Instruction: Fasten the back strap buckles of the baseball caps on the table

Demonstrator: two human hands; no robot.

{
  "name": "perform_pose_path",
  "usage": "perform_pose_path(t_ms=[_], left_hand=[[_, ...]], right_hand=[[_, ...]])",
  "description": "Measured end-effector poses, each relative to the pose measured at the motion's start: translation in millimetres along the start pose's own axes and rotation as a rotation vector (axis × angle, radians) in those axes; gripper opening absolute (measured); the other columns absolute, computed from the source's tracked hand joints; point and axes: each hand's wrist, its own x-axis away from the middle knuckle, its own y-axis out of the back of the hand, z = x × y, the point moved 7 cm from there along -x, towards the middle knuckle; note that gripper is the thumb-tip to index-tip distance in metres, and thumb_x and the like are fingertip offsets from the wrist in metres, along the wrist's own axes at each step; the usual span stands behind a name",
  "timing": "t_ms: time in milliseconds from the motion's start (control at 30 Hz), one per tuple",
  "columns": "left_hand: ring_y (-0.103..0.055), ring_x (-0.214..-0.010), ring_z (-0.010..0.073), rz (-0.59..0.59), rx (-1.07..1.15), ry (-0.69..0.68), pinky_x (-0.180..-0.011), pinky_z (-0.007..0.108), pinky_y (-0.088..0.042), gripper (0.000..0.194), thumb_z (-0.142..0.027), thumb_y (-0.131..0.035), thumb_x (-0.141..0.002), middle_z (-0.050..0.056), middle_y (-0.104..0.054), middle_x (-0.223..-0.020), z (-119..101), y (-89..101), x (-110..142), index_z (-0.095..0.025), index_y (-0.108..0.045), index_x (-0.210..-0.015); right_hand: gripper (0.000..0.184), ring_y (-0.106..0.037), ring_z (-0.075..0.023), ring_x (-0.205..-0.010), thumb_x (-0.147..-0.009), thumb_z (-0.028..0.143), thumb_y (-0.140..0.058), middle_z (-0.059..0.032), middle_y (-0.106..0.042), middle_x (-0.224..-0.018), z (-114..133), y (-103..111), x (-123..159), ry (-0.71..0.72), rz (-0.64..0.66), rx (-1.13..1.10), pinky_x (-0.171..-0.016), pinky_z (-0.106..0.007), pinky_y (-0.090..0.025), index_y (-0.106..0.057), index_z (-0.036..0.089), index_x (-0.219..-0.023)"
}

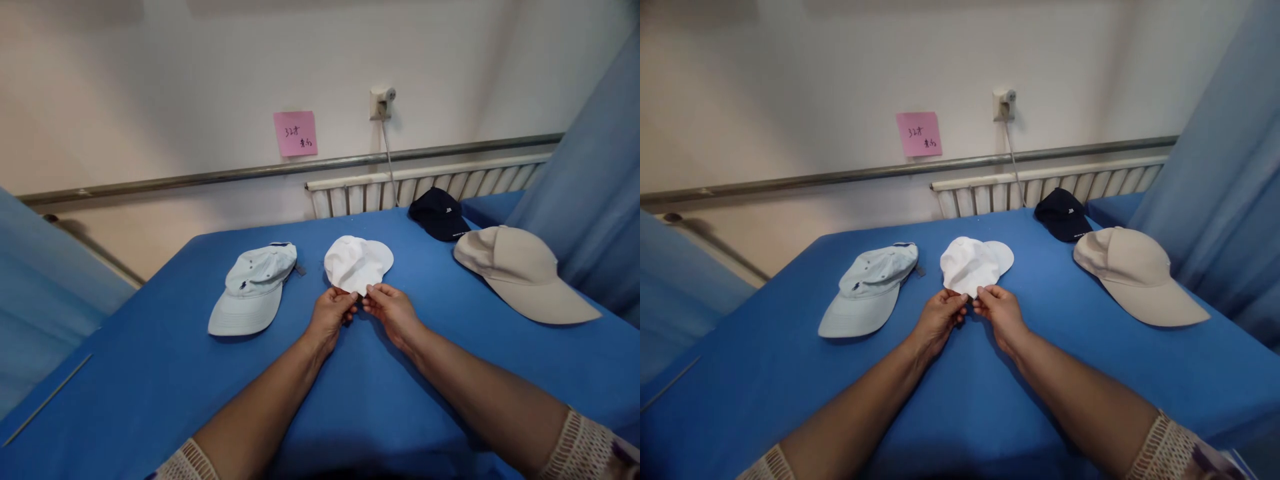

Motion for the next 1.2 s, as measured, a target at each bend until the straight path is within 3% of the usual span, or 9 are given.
perform_pose_path(t_ms=[433, 667, 1200], left_hand=[[-0.050, -0.047, 0.0065, -0.017, 0.016, -0.022, -0.048, 0.020, -0.038, 0.039, -0.034, -0.082, -0.060, -0.002, -0.061, -0.059, -1, -1.2, -3, -0.015, -0.053, -0.076], [-0.050, -0.046, 0.0063, -0.025, 0.024, -0.019, -0.048, 0.020, -0.038, 0.039, -0.032, -0.083, -0.058, -0.002, -0.061, -0.058, 0, -0.2, -6, -0.014, -0.053, -0.076], [-0.052, -0.052, 0.0075, -0.037, 0.031, -0.072, -0.051, 0.021, -0.041, 0.041, -0.030, -0.084, -0.055, -0.003, -0.059, -0.064, -1, 1.2, -8, -0.014, -0.058, -0.082]], right_hand=[[0.043, -0.058, -0.0131, -0.064, -0.054, 0.050, -0.082, 0.0001, -0.062, -0.066, 3, 2, 0, 0.022, -0.027, 0.037, -0.061, -0.027, -0.046, -0.064, 0.015, -0.070], [0.035, -0.054, -0.0096, -0.061, -0.056, 0.036, -0.083, 0.0014, -0.064, -0.070, 1, -2, 2, 0.066, 0.015, 0.108, -0.061, -0.025, -0.040, -0.062, 0.016, -0.076], [0.037, -0.056, -0.0119, -0.063, -0.050, 0.031, -0.084, 0.0006, -0.064, -0.066, -4, 0, -1, 0.006, -0.017, 0.079, -0.061, -0.026, -0.040, -0.061, 0.017, -0.073]])
